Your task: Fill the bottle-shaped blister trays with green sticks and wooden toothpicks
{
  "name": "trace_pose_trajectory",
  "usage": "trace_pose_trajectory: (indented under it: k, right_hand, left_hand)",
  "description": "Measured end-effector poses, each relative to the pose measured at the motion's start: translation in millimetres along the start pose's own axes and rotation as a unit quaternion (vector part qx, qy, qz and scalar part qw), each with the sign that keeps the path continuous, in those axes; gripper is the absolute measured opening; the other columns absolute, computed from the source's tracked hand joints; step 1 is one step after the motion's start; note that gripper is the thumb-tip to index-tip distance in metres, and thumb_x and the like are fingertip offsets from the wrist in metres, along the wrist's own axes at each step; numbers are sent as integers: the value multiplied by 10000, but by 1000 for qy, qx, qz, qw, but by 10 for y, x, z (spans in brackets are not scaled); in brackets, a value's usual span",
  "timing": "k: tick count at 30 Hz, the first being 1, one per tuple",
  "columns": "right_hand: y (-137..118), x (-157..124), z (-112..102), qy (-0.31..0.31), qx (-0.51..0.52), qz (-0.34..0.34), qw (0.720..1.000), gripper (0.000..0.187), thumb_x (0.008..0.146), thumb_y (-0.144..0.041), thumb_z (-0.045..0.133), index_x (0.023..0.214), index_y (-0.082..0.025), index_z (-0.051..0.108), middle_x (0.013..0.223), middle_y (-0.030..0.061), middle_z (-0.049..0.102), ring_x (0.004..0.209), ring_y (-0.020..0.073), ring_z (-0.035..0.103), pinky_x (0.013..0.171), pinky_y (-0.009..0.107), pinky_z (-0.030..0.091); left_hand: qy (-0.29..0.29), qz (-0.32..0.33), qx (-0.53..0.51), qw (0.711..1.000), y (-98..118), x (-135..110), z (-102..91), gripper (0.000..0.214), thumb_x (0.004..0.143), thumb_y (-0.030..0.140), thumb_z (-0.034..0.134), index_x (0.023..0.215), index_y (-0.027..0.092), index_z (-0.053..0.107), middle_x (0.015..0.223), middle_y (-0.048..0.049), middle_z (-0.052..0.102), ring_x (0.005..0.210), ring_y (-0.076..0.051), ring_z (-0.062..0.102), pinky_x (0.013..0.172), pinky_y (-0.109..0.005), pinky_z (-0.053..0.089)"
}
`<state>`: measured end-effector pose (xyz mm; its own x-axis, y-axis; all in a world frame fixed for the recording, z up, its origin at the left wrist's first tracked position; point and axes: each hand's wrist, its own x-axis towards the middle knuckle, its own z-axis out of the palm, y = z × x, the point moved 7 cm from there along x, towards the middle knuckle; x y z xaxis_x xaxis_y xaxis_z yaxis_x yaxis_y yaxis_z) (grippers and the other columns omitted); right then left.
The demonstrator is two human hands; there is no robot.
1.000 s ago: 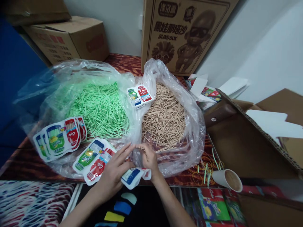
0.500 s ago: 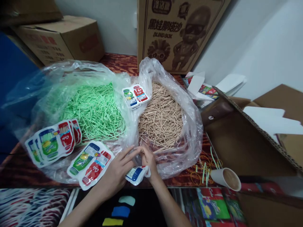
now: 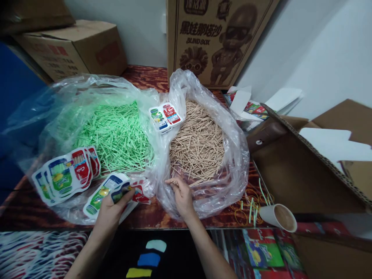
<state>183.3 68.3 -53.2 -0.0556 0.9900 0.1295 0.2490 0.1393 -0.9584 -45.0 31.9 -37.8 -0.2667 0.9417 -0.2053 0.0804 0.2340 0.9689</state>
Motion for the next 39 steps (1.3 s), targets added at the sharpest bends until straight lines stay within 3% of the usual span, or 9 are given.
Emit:
trace_pose_trajectory:
  k: [4,11,16,25,31,39]
  right_hand:
    - [31,2,-1,4,2,7,1000,200,905,-204,466,907,-208,666,906,40,703,895,188,640,826,303,472]
    - [16,3,5,6,-7,14,1000,190,902,-225,476,895,-203,664,886,39,705,884,188,642,810,294,470]
    - [-26,15,-5,16,-9,17,1000,183,898,-240,488,874,-198,665,855,36,707,847,187,648,789,291,483]
    - [9,11,10,12,-19,14,1000,190,898,-220,475,888,-206,665,848,30,700,830,185,642,779,292,482]
    - [14,11,6,10,-13,6,1000,195,901,-229,470,898,-200,663,875,43,699,859,191,636,790,297,476]
    - [16,11,13,11,-6,12,1000,185,899,-224,476,891,-200,659,860,34,700,835,183,637,791,294,476]
  left_hand:
    - [46,-64,-106,991,-122,-12,-14,290,645,388,769,809,158,705,742,-5,710,700,-173,639,698,-280,529]
    - [70,-88,-173,979,-28,-18,13,313,610,356,796,845,168,712,800,-13,738,728,-176,666,735,-308,546]
    - [82,-71,-178,978,9,-11,5,286,583,343,810,791,175,708,754,7,732,708,-153,659,712,-259,544]
    - [81,-103,-204,970,-68,-44,-10,325,569,354,818,817,185,694,758,14,731,692,-143,668,684,-242,551]
    - [81,-94,-185,975,-39,-63,3,307,576,357,808,797,172,701,766,-11,736,713,-172,676,703,-286,563]
    - [38,-79,-173,981,-146,-40,39,274,641,332,786,852,172,716,814,-9,738,757,-162,672,745,-264,539]
